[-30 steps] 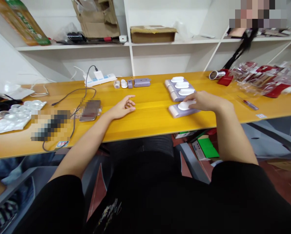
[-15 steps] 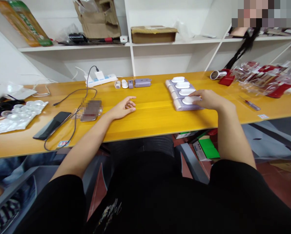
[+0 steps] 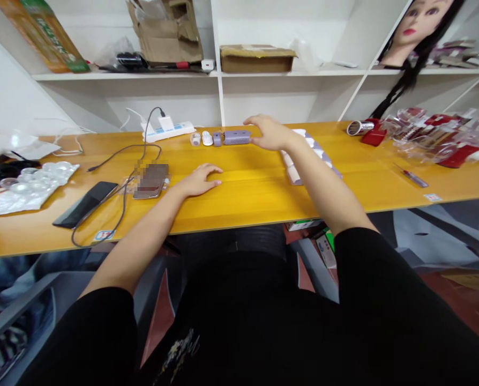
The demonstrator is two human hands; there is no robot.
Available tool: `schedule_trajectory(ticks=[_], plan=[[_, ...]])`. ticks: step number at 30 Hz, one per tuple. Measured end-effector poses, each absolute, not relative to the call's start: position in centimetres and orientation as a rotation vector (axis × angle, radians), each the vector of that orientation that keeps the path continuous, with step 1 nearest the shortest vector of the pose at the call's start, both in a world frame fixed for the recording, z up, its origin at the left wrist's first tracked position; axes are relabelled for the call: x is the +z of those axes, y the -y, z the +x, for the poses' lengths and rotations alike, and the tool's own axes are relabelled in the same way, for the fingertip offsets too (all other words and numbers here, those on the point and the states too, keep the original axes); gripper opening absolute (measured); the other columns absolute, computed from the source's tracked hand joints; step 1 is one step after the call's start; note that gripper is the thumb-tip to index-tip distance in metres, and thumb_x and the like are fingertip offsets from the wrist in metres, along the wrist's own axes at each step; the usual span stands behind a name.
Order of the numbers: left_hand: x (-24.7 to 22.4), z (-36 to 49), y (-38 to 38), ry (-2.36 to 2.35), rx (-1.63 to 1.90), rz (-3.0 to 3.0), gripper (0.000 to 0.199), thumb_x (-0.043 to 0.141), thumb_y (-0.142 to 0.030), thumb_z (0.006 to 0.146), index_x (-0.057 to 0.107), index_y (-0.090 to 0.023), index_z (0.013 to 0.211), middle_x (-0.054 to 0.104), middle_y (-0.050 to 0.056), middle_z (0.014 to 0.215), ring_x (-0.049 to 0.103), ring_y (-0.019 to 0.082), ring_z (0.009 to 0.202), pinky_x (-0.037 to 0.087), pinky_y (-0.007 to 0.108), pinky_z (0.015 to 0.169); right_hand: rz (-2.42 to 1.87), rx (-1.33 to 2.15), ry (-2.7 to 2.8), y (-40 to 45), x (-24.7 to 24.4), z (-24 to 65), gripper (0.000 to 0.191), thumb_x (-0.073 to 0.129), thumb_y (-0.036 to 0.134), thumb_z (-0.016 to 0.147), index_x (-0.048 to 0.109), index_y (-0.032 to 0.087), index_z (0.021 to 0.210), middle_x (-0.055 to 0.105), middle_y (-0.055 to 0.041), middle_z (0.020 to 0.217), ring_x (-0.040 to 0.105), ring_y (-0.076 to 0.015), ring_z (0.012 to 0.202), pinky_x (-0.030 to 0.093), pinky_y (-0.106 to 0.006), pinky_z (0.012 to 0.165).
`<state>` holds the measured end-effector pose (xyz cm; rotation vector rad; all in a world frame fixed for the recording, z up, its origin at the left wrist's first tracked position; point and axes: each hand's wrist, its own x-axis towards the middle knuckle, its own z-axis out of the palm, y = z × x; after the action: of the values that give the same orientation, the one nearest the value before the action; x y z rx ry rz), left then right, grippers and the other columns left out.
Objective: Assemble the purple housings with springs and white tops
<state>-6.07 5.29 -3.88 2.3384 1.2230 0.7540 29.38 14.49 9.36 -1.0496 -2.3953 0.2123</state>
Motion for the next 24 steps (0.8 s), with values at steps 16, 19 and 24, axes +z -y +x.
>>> schedule_trajectory(ticks=[16, 19, 24], plan=[[-4.8, -5.9, -6.2, -1.272, 0.711, 2.358, 0.054, 0.081, -0.061, 0.101, 0.083, -0.029, 0.145, 0.074, 0.016, 0.158, 0.065, 0.045, 0.16, 0.044, 0.071, 0.145, -1.521, 0.108, 2.345, -21.9, 4.6, 15.8, 0.093, 0.077, 0.012, 0.1, 0.043, 0.008, 0.187, 0.046, -0.0313, 0.196, 0.046, -0.0508, 0.179, 0.036, -0.076, 0.149], [-4.5, -5.9, -5.9, -1.3, 0.666, 2.372, 0.056, 0.078, -0.06, 0.103, 0.081, -0.029, 0.149, 0.072, 0.016, 0.161, 0.063, 0.045, 0.162, 0.044, 0.071, 0.145, -1.66, 0.126, 2.346, -22.1, 3.9, 17.6, 0.085, 0.08, 0.018, 0.102, 0.052, 0.007, 0.182, 0.054, -0.0327, 0.19, 0.049, -0.052, 0.177, 0.039, -0.077, 0.147], [-3.9, -5.7, -5.4, -1.341, 0.611, 2.365, 0.057, 0.076, -0.06, 0.105, 0.079, -0.029, 0.153, 0.07, 0.016, 0.167, 0.06, 0.044, 0.167, 0.042, 0.068, 0.147, -1.692, 0.05, 2.39, -20.7, 2.8, 20.8, 0.073, 0.076, 0.024, 0.107, 0.062, 0.009, 0.177, 0.061, -0.0311, 0.184, 0.054, -0.0529, 0.174, 0.039, -0.076, 0.146]])
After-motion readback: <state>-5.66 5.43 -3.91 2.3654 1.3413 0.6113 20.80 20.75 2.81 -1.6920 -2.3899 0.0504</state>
